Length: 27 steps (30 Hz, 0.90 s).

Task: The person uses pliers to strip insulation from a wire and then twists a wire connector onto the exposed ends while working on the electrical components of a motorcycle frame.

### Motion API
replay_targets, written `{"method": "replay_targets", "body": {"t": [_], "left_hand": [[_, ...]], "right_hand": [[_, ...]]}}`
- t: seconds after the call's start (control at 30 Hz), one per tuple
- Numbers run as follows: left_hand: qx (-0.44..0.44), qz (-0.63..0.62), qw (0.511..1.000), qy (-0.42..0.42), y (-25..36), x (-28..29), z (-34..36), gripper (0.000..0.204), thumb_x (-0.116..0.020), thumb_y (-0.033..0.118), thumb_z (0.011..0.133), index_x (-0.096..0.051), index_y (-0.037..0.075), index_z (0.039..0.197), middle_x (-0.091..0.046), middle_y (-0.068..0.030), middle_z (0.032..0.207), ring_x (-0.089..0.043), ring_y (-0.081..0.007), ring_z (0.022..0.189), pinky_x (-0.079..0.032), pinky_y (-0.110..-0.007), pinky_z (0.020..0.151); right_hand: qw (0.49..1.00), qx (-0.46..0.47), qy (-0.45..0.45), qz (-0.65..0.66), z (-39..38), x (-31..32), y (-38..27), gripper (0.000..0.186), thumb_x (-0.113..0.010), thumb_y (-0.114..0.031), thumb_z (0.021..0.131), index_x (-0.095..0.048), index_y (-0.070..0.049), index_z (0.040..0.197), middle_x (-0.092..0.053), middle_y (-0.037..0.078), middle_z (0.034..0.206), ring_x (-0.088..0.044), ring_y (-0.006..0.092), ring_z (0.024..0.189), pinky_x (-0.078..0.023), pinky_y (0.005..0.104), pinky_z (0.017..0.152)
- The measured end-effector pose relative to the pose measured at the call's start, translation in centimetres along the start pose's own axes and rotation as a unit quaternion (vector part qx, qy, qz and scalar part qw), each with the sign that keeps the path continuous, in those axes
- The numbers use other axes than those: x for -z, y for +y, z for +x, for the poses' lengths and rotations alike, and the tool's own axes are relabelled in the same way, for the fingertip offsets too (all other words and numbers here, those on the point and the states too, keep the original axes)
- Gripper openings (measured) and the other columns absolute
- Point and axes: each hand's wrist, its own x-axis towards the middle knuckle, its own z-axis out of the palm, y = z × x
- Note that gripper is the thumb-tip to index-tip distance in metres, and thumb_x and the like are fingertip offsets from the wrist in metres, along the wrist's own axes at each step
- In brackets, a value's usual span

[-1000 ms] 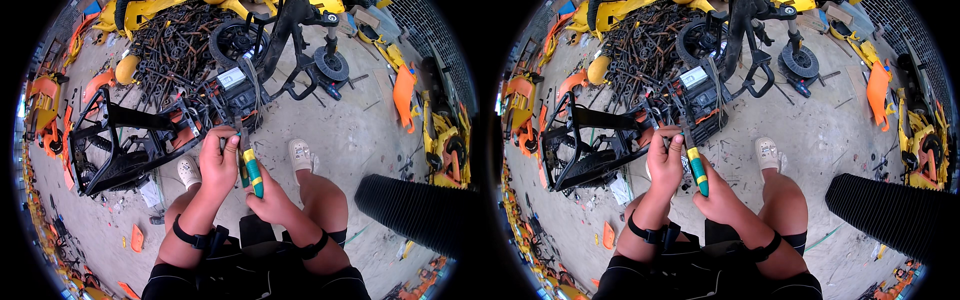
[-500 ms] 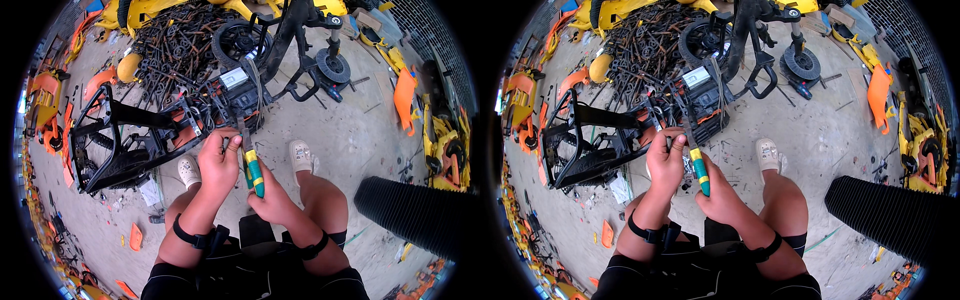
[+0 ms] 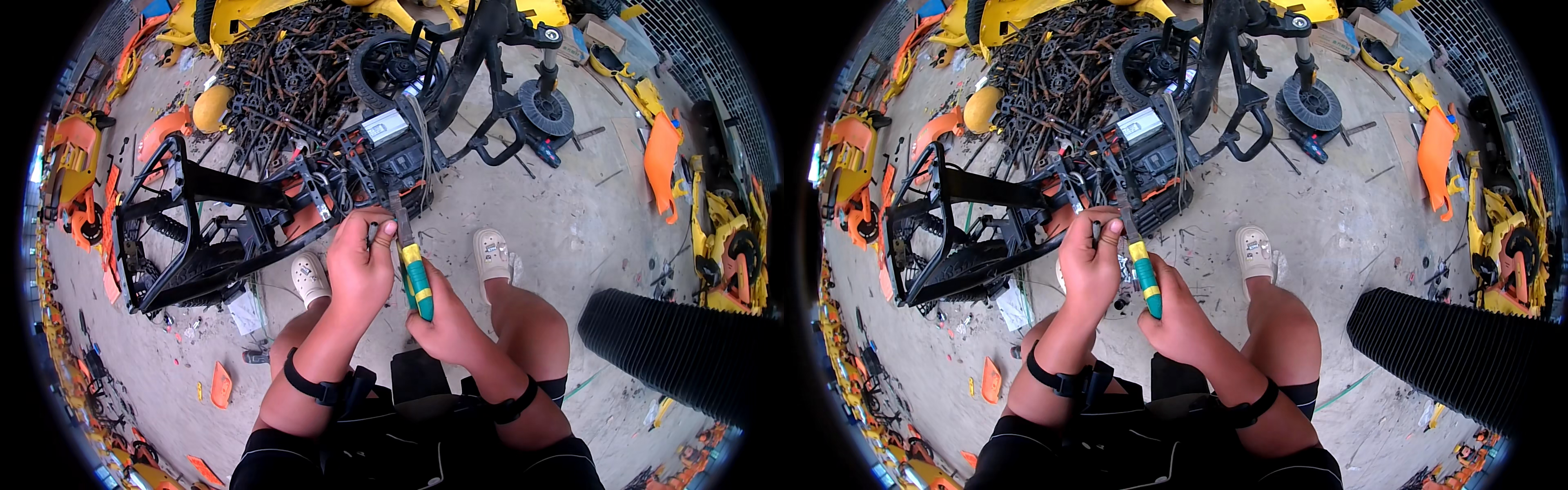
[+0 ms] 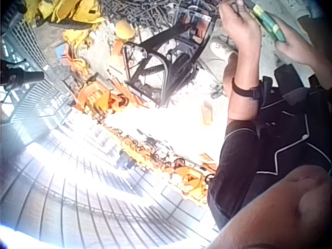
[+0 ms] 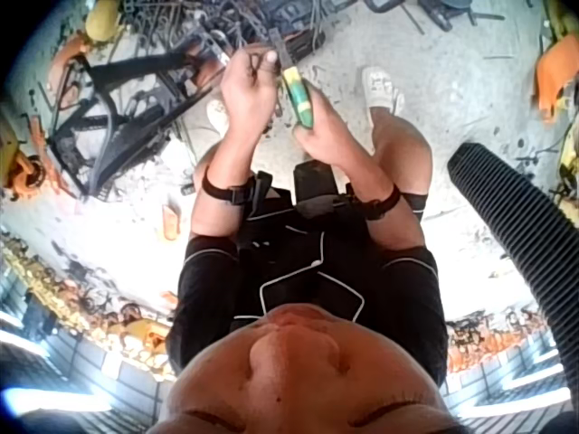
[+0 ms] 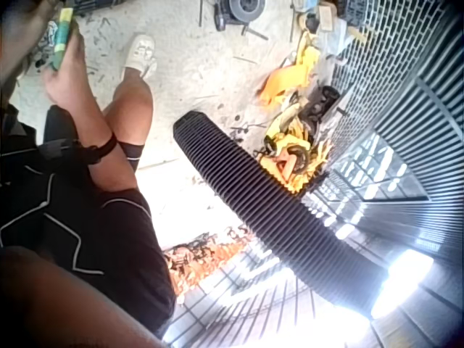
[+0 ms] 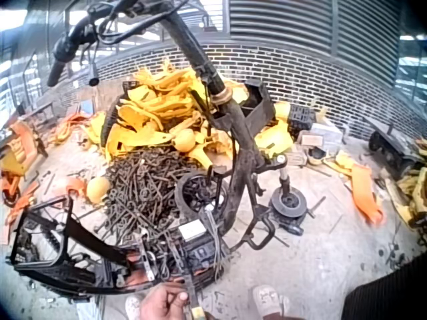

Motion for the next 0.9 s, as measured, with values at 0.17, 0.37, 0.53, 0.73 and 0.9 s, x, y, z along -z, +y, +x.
{"method": "replay_targets", "body": {"t": [0.17, 0.37, 0.53, 0.73, 0.9], "left_hand": [[-0.009, 0.013, 1.000, 0.002, 0.01, 0.03, 0.01, 0.008, -0.071, 0.003, 0.095, -0.063, 0.001, 0.096, -0.073, -0.0130, 0.098, -0.068, -0.0325, 0.092, -0.052, -0.038, 0.085], [-0.013, 0.025, 1.000, -0.005, 0.16, 0.06, 0.11, 0.008, -0.070, 0.002, 0.095, -0.063, 0.001, 0.095, -0.072, -0.0135, 0.098, -0.068, -0.0331, 0.092, -0.052, -0.038, 0.085], [-0.019, 0.020, 1.000, -0.008, 0.28, -0.02, 0.27, 0.008, -0.069, 0.001, 0.095, -0.061, 0.000, 0.095, -0.071, -0.0137, 0.097, -0.067, -0.0338, 0.090, -0.052, -0.039, 0.083], [-0.028, 0.032, 0.999, -0.012, 0.44, -0.06, 0.44, 0.008, -0.068, -0.001, 0.094, -0.061, -0.001, 0.094, -0.070, -0.0142, 0.097, -0.067, -0.0338, 0.089, -0.052, -0.039, 0.081], [-0.040, 0.025, 0.999, -0.007, 0.63, -0.35, 0.45, 0.008, -0.069, -0.003, 0.094, -0.061, -0.001, 0.094, -0.070, -0.0141, 0.096, -0.067, -0.0339, 0.089, -0.053, -0.038, 0.080]], "right_hand": [[1.000, 0.005, 0.005, -0.004, -0.04, -0.25, -0.07, 0.084, -0.064, -0.005, 0.088, -0.024, 0.001, 0.161, -0.046, 0.027, 0.149, -0.051, 0.0404, 0.138, -0.043, 0.0419, 0.112], [1.000, -0.008, -0.005, 0.019, 0.02, -0.10, 0.04, 0.084, -0.063, -0.004, 0.090, -0.022, 0.001, 0.162, -0.046, 0.028, 0.149, -0.054, 0.0393, 0.135, -0.045, 0.0404, 0.109], [1.000, 0.015, 0.006, 0.002, 0.15, -0.03, -0.10, 0.084, -0.063, -0.004, 0.090, -0.020, 0.003, 0.162, -0.045, 0.028, 0.149, -0.053, 0.0404, 0.135, -0.045, 0.0408, 0.109], [1.000, 0.006, 0.002, -0.021, 0.27, 0.16, -0.12, 0.085, -0.063, -0.004, 0.088, -0.020, 0.005, 0.162, -0.043, 0.030, 0.150, -0.050, 0.0430, 0.138, -0.043, 0.0422, 0.112], [1.000, 0.014, 0.011, -0.007, 0.19, 0.03, -0.13, 0.086, -0.060, -0.001, 0.085, -0.021, 0.003, 0.162, -0.044, 0.030, 0.147, -0.052, 0.0439, 0.133, -0.044, 0.0442, 0.110]]}}
